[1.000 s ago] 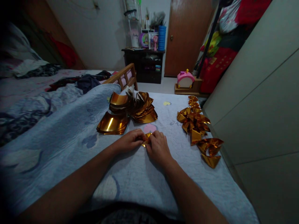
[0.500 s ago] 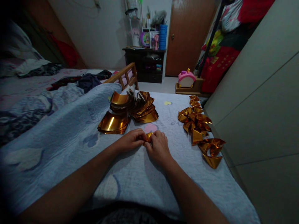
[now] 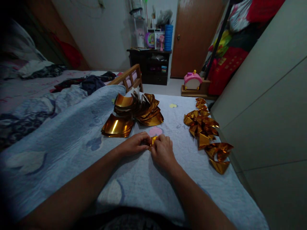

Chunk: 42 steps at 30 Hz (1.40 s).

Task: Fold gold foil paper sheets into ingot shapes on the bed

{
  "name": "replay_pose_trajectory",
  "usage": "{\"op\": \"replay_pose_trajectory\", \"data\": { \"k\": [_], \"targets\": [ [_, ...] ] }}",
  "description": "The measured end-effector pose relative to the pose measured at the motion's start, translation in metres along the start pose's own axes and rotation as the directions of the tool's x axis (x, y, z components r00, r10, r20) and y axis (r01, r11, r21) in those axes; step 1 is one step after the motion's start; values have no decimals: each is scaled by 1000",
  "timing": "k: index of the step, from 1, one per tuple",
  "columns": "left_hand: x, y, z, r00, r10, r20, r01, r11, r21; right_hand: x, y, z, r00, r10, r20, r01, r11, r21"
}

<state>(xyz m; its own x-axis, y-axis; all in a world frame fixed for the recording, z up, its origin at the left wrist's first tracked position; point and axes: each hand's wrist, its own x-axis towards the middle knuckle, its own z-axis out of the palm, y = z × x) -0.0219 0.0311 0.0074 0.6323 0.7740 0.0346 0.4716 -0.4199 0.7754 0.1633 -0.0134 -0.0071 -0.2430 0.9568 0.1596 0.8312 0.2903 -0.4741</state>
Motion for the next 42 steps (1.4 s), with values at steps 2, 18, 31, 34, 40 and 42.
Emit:
{"op": "replay_pose_trajectory", "data": {
  "k": [2,18,31,34,40,42],
  "targets": [
    [0,0,-1,1000,4,1,-4,1000,1,0,0,0,1000,13,-6,-13,1000,4],
    [1,-1,0,1000,12,1,-12,1000,6,-1,0,2,999,43,-34,-43,999,-18],
    [-2,2,0,999,25,-25,-22,994,110,-2,-4,-5,1000,-7,7,6,999,53],
    [-3,2,-1,1000,5,-20,-2,986,166,-3,-5,-5,1000,-19,-11,19,999,43],
    [-4,2,-3,1000,-9,5,8,986,169,-3,-9,-1,999,-1,-33,1,1000,-12],
    [-3,2,-2,1000,-11,0,11,987,162,-2,-10,0,999,6,-32,-7,999,-31]
  ]
}}
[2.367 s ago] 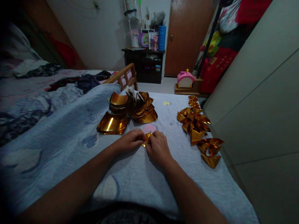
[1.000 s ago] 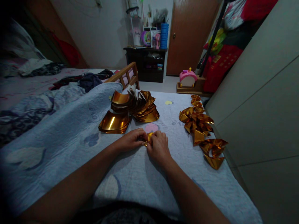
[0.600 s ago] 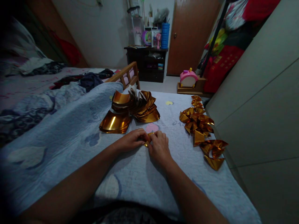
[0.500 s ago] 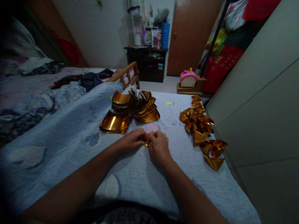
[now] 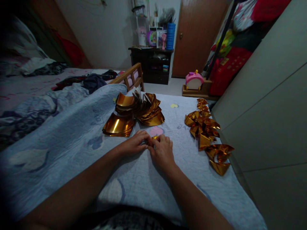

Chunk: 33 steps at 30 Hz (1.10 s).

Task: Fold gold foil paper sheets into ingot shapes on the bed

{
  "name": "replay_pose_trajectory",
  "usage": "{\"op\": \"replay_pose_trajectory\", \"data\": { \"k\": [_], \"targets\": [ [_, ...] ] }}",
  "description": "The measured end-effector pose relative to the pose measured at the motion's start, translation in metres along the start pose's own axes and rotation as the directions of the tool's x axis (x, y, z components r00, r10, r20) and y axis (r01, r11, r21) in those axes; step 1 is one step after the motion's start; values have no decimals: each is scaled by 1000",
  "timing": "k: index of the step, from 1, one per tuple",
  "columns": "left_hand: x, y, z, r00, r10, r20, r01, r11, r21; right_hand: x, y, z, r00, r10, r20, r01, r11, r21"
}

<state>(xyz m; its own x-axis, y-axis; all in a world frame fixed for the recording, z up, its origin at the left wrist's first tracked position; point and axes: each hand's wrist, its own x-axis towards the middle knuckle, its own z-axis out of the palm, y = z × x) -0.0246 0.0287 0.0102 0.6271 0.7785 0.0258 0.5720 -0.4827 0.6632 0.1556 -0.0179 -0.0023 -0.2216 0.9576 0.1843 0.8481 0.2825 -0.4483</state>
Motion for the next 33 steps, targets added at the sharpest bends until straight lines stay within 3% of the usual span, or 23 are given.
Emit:
{"op": "replay_pose_trajectory", "data": {
  "k": [9,27,31,33],
  "targets": [
    [0,0,0,1000,-6,-8,6,1000,-13,2,0,1,1000,23,11,-23,999,-47],
    [0,-5,0,1000,25,7,-25,1000,1,-3,18,-14,986,-94,138,69,982,177],
    [-2,-4,-2,999,30,12,-30,1000,2,-2,29,-17,988,-141,58,120,954,274],
    [-2,-4,-2,999,38,9,-38,999,11,0,36,-16,995,-98,-21,100,961,259]
  ]
}}
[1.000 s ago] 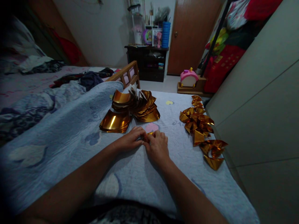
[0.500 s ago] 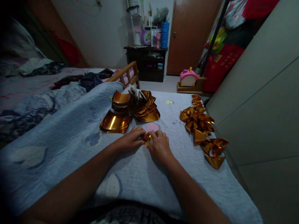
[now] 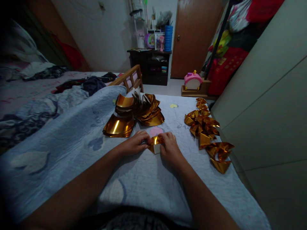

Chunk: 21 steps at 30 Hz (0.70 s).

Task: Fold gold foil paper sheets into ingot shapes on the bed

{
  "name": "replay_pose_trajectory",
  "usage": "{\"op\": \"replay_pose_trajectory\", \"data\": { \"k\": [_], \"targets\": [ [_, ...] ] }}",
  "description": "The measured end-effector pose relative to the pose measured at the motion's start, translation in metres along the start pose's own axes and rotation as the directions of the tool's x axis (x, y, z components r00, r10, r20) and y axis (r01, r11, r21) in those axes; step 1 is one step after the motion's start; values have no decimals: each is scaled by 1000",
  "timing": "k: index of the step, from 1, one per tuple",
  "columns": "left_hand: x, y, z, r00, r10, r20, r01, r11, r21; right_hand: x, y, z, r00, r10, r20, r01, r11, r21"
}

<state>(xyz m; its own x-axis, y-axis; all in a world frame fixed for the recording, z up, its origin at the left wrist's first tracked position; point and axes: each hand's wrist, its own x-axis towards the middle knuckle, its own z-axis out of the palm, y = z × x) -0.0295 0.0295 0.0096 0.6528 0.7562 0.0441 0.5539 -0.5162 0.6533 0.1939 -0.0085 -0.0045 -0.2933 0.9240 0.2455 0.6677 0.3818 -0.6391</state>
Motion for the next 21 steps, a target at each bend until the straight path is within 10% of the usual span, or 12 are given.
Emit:
{"op": "replay_pose_trajectory", "data": {
  "k": [21],
  "targets": [
    [6,2,9,970,-82,-230,94,995,45,1,-3,1,997,51,-52,-43,989,141]
  ]
}}
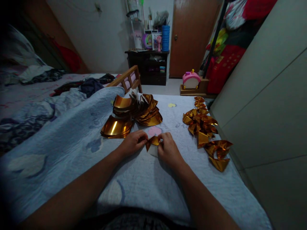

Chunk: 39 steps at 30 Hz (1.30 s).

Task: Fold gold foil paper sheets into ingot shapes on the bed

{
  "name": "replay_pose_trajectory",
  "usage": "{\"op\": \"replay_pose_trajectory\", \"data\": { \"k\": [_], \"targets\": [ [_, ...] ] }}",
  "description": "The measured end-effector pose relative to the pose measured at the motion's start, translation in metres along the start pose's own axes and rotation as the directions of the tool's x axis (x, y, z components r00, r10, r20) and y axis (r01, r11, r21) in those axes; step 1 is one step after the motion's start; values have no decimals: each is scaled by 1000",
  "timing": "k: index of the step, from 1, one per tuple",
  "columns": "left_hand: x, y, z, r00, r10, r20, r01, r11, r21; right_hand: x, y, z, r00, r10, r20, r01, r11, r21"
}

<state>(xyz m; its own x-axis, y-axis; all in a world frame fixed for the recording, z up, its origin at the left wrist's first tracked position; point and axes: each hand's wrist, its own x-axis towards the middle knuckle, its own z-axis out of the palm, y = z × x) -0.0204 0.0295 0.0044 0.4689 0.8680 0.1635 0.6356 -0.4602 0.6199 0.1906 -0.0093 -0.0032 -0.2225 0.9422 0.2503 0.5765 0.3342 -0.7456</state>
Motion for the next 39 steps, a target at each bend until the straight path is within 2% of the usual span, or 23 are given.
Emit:
{"op": "replay_pose_trajectory", "data": {
  "k": [9,16,26,31,34,39],
  "targets": [
    [-4,3,2,997,73,19,-74,997,13,3,-2,-7,990,10,140,-37,980,194],
    [-3,2,2,995,94,-31,-95,995,-18,3,4,3,996,-51,72,44,994,103],
    [-4,7,1,993,121,-14,-121,992,-20,4,4,3,1000,1,5,-1,999,45],
    [-4,7,1,988,156,-15,-156,984,-82,3,2,3,997,68,26,-71,991,116],
    [-5,8,1,981,193,-24,-195,975,-111,3,1,1,991,100,84,-113,979,170],
    [-7,12,-1,966,249,-72,-254,964,-72,4,3,0,974,185,133,-219,920,324]
  ]
}}
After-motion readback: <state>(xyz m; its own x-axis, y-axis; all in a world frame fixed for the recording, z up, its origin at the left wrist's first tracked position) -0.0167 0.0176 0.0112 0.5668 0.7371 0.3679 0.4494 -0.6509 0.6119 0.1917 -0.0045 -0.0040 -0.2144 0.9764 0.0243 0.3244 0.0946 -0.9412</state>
